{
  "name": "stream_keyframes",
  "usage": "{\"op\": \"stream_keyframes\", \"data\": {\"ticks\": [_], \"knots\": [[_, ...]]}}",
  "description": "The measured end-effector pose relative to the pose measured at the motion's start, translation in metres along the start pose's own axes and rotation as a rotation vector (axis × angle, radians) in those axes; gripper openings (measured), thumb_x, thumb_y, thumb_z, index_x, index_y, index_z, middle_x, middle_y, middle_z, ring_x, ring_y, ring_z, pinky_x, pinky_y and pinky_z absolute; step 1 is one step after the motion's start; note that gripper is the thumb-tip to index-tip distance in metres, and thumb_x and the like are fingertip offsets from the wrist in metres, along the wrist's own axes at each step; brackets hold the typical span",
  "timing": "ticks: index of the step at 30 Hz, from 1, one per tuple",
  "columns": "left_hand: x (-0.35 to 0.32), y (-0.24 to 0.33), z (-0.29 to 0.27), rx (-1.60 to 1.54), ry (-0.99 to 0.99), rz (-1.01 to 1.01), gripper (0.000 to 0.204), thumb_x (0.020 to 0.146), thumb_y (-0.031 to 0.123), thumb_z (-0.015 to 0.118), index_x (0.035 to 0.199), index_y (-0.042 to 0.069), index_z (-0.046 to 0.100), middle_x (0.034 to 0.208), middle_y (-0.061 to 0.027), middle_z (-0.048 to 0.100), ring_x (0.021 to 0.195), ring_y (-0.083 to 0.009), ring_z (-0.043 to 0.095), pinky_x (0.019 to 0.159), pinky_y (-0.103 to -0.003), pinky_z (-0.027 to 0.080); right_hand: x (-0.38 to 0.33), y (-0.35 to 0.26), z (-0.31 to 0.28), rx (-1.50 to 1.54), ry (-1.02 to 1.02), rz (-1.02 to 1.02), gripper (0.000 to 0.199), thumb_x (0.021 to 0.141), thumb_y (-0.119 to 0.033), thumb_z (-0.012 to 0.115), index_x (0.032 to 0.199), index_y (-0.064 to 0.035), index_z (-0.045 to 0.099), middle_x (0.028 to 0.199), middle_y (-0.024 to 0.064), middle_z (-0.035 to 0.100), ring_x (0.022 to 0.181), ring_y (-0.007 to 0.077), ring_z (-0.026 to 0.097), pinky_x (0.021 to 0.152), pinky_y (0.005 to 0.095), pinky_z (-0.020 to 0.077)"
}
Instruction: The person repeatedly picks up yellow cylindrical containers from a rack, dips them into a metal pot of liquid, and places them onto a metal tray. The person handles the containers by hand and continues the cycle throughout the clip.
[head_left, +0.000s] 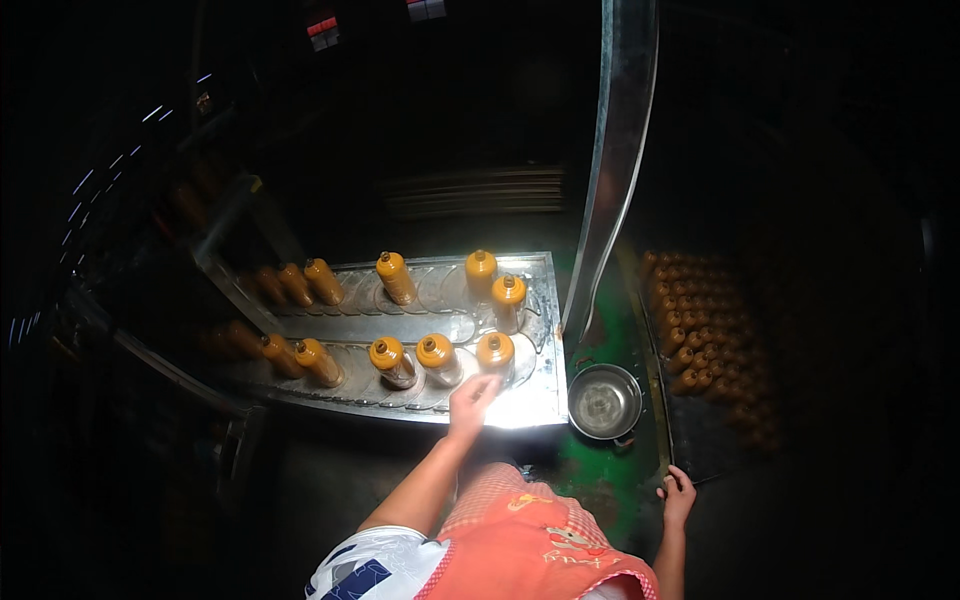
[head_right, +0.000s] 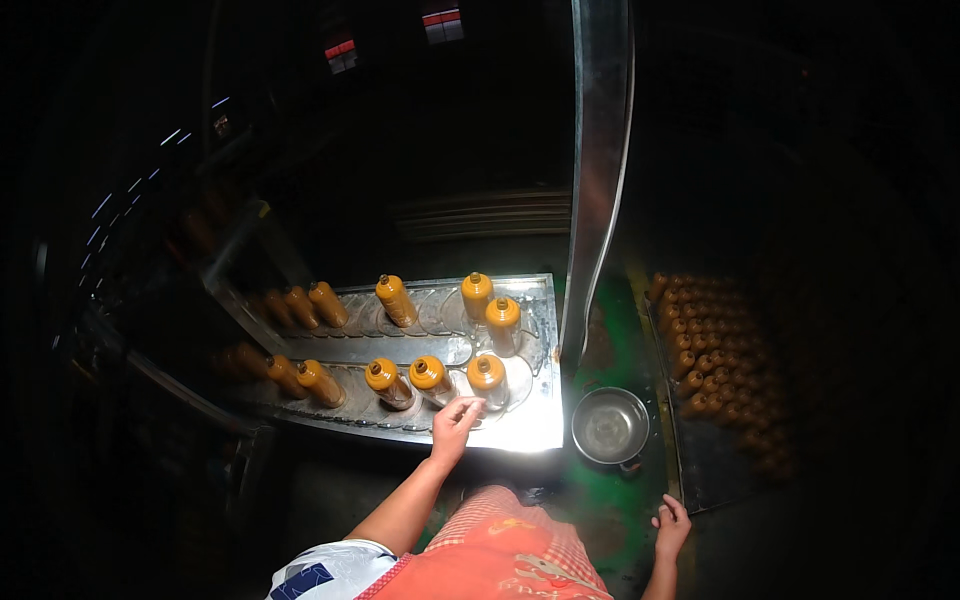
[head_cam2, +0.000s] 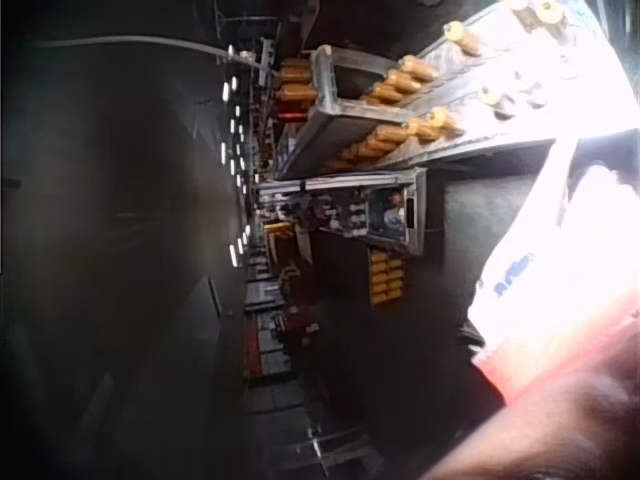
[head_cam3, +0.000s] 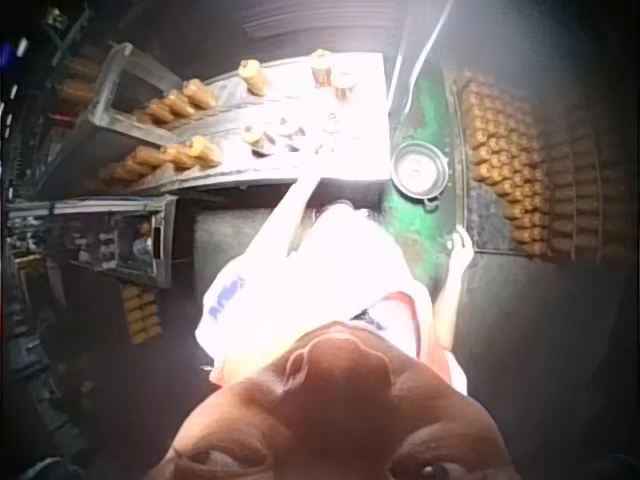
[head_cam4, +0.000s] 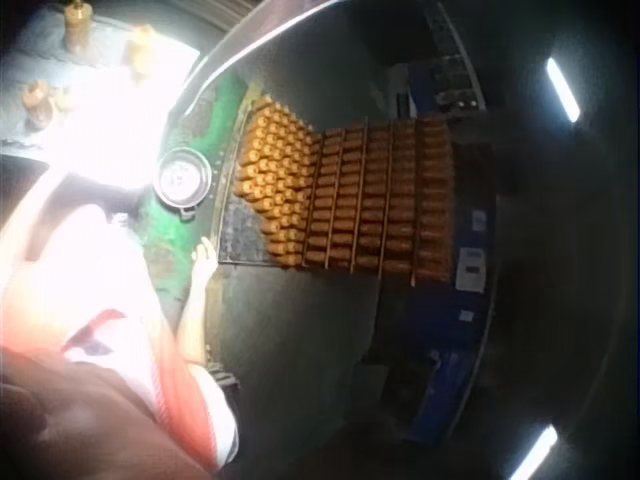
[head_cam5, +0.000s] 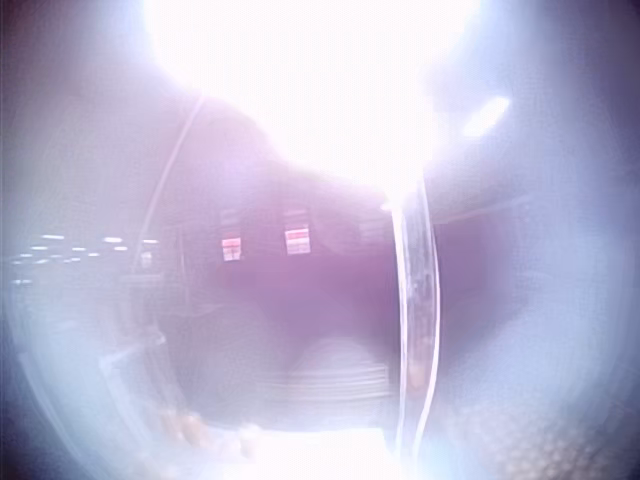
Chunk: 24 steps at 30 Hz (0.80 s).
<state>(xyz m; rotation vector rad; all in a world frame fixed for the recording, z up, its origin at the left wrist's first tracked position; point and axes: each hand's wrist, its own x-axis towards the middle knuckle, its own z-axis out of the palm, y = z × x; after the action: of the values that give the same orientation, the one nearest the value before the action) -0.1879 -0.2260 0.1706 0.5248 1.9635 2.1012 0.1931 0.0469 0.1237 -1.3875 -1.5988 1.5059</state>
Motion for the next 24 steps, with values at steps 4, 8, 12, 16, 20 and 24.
{"op": "stream_keyframes", "data": {"ticks": [4,8,12,16,20,24], "knots": [[-0.036,0.021,0.093,0.149,-0.406,-0.329,0.023,0.096,0.023,0.065,0.097,0.001,0.072,0.077,0.0036,0.062,0.070,-0.0056,0.054,0.065,-0.023,0.045,-0.009,0.000,-0.044,0.093,0.099,0.007,0.028,0.092,-0.005,0.060,0.119,-0.0039,0.068,0.097,0.0001,0.063,0.082,0.0082,0.060,0.063,0.0219,0.0542],[-0.024,-0.016,0.148,-0.034,-0.520,-0.504,0.027,0.099,0.027,0.062,0.101,0.001,0.069,0.082,0.0017,0.062,0.072,-0.0058,0.054,0.064,-0.021,0.044,0.041,0.008,-0.044,0.246,-0.003,0.045,0.030,0.094,-0.008,0.060,0.123,-0.0030,0.066,0.113,0.0069,0.066,0.097,0.0121,0.064,0.074,0.0280,0.0567],[0.012,-0.053,0.195,0.050,-0.597,-0.599,0.022,0.100,0.023,0.060,0.103,0.002,0.066,0.088,-0.0004,0.065,0.073,-0.0081,0.059,0.063,-0.023,0.048,0.073,0.019,-0.056,0.207,-0.075,0.092,0.027,0.096,-0.012,0.061,0.121,-0.0042,0.067,0.112,0.0050,0.067,0.099,0.0142,0.064,0.078,0.0316,0.0563],[0.059,-0.100,0.284,0.178,-0.639,-0.611,0.021,0.101,0.021,0.056,0.103,0.003,0.067,0.087,-0.0014,0.067,0.073,-0.0100,0.062,0.064,-0.025,0.051,0.107,0.045,-0.113,0.244,0.088,0.223,0.025,0.095,-0.014,0.062,0.118,-0.0061,0.069,0.103,0.0010,0.066,0.092,0.0107,0.062,0.076,0.0298,0.0547],[0.097,-0.115,0.428,0.250,-0.779,-0.613,0.021,0.099,0.018,0.059,0.103,0.001,0.071,0.091,-0.0051,0.072,0.076,-0.0113,0.066,0.066,-0.026,0.052,0.117,0.132,-0.186,0.085,0.164,0.181,0.029,0.097,-0.018,0.061,0.123,-0.0059,0.066,0.102,0.0011,0.064,0.093,0.0128,0.060,0.084,0.0319,0.0519],[0.132,-0.162,0.561,0.323,-0.973,-0.565,0.020,0.098,0.016,0.060,0.106,0.002,0.072,0.098,-0.0023,0.072,0.089,-0.0125,0.065,0.083,-0.027,0.050,0.141,0.192,-0.234,-0.397,0.212,0.276,0.034,0.096,-0.027,0.063,0.126,-0.0102,0.066,0.106,0.0056,0.070,0.091,0.0154,0.066,0.081,0.0326,0.0535]]}}
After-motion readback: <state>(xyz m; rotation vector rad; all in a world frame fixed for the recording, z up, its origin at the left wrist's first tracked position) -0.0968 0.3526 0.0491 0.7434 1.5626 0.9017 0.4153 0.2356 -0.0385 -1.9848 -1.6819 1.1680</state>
